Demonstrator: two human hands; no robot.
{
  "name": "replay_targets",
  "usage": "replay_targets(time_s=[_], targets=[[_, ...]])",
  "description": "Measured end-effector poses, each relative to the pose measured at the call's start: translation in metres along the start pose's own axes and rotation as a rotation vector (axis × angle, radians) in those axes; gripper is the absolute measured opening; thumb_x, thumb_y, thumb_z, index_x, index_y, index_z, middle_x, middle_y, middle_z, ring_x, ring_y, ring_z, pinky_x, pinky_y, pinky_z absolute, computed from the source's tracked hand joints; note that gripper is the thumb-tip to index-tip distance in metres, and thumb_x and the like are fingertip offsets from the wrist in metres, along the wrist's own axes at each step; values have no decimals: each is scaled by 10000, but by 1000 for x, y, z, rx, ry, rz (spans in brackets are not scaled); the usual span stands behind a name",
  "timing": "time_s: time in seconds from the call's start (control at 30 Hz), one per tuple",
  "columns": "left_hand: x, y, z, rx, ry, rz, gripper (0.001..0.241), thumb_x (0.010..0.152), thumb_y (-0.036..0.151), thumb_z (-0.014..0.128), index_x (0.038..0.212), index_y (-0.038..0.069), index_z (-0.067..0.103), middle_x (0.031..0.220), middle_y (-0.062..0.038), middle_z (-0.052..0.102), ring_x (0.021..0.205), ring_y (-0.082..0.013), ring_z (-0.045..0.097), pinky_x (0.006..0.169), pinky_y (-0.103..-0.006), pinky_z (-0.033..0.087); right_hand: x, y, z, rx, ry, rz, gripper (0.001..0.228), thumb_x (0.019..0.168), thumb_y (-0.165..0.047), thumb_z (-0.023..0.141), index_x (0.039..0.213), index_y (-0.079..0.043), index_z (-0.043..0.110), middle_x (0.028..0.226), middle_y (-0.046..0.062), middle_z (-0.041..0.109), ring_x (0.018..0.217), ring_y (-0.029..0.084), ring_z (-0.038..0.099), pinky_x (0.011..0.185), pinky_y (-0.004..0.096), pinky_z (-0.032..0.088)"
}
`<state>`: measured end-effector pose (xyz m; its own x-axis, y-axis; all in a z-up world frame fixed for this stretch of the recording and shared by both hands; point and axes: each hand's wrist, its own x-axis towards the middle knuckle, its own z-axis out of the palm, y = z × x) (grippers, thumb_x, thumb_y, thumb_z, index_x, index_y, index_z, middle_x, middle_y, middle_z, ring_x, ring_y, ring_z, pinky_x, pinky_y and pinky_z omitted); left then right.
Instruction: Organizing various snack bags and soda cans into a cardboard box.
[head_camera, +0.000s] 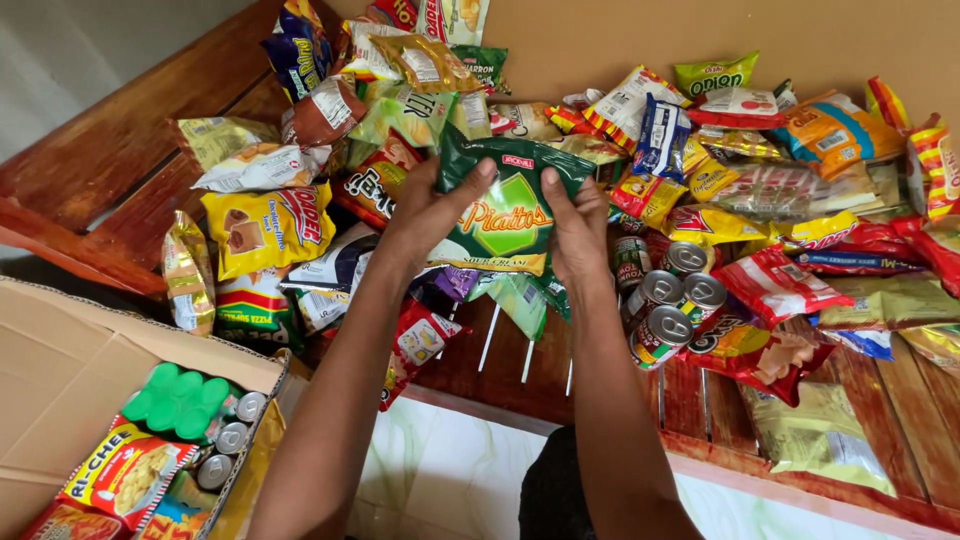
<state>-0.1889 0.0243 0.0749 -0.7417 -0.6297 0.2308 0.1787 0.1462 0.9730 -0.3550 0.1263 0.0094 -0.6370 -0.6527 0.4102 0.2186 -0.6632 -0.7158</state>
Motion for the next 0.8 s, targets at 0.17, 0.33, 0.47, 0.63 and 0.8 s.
replay_targets(time_s=[0.17, 0.33, 0.47, 0.63, 0.8], targets=[[-10, 5, 8, -56, 51, 182, 582, 901, 419, 739, 1330, 62, 574, 1120, -53, 732, 1007, -130, 705, 862, -310, 597, -3, 6, 3, -126, 130, -135, 172, 978, -149, 734, 1112, -47, 700, 1044, 43, 758, 892, 104, 685, 809, 301, 575], [-3, -17, 8, 40, 138, 225, 531, 982, 461, 650, 1298, 35, 625, 1086, -71, 757, 978, -132, 697, 860, -288, 571, -2, 14, 1, -450, 212, -305, 200, 1052, -226, 675, 1030, -27, 666, 953, 12, 724, 837, 67, 604, 751, 261, 529], [-6, -30, 7, 125, 233, 240, 521, 1029, 458, 625, 1293, 9, 600, 1104, -61, 718, 1005, -115, 680, 888, -269, 551, -3, 14, 1, -645, 241, -319, 287, 1085, -284, 623, 986, -18, 661, 880, 1, 697, 798, 67, 568, 725, 258, 507], [-9, -30, 6, -1, 189, 259, 497, 1014, 452, 625, 1241, 10, 625, 1041, -56, 722, 942, -103, 654, 850, -273, 556, -3, 11, 7, -511, 206, -302, 263, 1084, -275, 611, 1041, -24, 674, 931, -12, 696, 846, 50, 567, 772, 252, 501], [-6, -36, 5, -8, 194, 272, 422, 1048, 395, 639, 1229, 13, 638, 1044, -65, 723, 946, -107, 644, 866, -282, 548, 3, 8, -6, -330, 260, -204, 330, 1075, -337, 598, 1056, -21, 690, 949, -8, 701, 844, 57, 578, 777, 255, 505]])
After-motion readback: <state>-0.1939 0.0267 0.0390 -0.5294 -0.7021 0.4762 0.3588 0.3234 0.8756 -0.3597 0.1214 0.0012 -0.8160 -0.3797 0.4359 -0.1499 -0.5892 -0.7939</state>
